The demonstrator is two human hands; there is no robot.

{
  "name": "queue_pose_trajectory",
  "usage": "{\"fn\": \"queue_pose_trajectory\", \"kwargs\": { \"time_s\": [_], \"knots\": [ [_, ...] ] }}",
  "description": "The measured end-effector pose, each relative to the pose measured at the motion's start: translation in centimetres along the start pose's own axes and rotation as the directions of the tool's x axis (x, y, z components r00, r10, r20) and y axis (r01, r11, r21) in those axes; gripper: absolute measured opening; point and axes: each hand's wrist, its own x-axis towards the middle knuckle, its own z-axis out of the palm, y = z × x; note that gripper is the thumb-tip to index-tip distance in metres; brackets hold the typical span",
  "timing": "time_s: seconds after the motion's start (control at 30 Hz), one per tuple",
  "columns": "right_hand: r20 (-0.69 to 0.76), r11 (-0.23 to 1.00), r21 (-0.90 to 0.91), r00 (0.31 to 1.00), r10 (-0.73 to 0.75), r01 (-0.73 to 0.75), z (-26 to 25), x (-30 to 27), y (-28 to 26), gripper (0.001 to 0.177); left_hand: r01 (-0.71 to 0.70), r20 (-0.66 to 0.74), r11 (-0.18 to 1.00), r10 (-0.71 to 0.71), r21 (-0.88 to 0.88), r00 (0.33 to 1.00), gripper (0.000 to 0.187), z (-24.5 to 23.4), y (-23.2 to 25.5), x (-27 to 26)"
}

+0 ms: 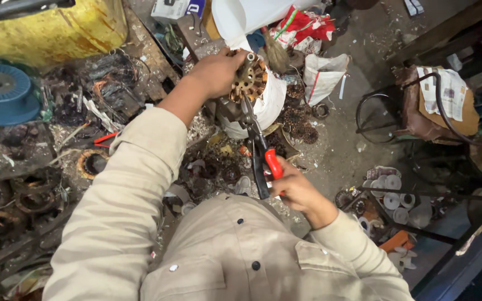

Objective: The person uses pliers to remove copper windings from a circular stator core. They repeatedly grip and pull the wires, rotating the part as needed to access different sections. The removed copper pieces fall onto the cluttered work surface.

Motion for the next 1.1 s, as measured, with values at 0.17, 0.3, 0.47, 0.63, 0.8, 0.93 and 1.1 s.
{"fn": "queue_pose_trajectory", "kwargs": {
  "time_s": [0.17,0.3,0.47,0.63,0.8,0.93,1.1],
  "knots": [
    [0.001,0.948,0.251,0.979,0.203,-0.197,-0.5,-0.8,-2.1,0.091,0.004,0.012,1.000,-0.004,0.005,1.000,0.081,-0.3,0.1,0.1],
    [-0.086,0.992,-0.084,0.991,-0.102,0.095,0.5,1.3,0.5,0.084,0.001,-0.011,1.000,-0.001,-0.019,1.000,0.078,-0.2,-0.2,-0.2],
    [-0.042,0.685,-0.647,0.882,-0.470,0.334,0.2,3.2,3.9,0.075,-0.020,-0.020,1.000,0.021,0.018,1.000,0.084,0.1,-0.1,0.4],
    [-0.155,0.874,-0.441,0.941,-0.300,0.205,-0.7,2.5,4.7,0.072,-0.012,-0.002,1.000,0.012,0.003,1.000,0.080,1.1,-0.5,0.5],
    [-0.035,0.468,-0.809,0.766,-0.642,0.355,-0.3,4.1,5.0,0.067,0.028,0.006,1.000,-0.028,-0.001,1.000,0.080,0.3,-0.4,0.3],
    [-0.268,0.872,-0.482,0.934,-0.236,0.082,-1.5,5.3,5.9,0.048,-0.002,-0.015,1.000,0.002,-0.018,1.000,0.080,1.0,-0.5,0.3],
    [-0.330,0.453,-0.871,0.910,-0.251,-0.191,-2.2,5.8,5.5,0.027,-0.008,0.014,1.000,0.008,-0.012,1.000,0.087,1.2,-1.3,1.1]
  ]
}}
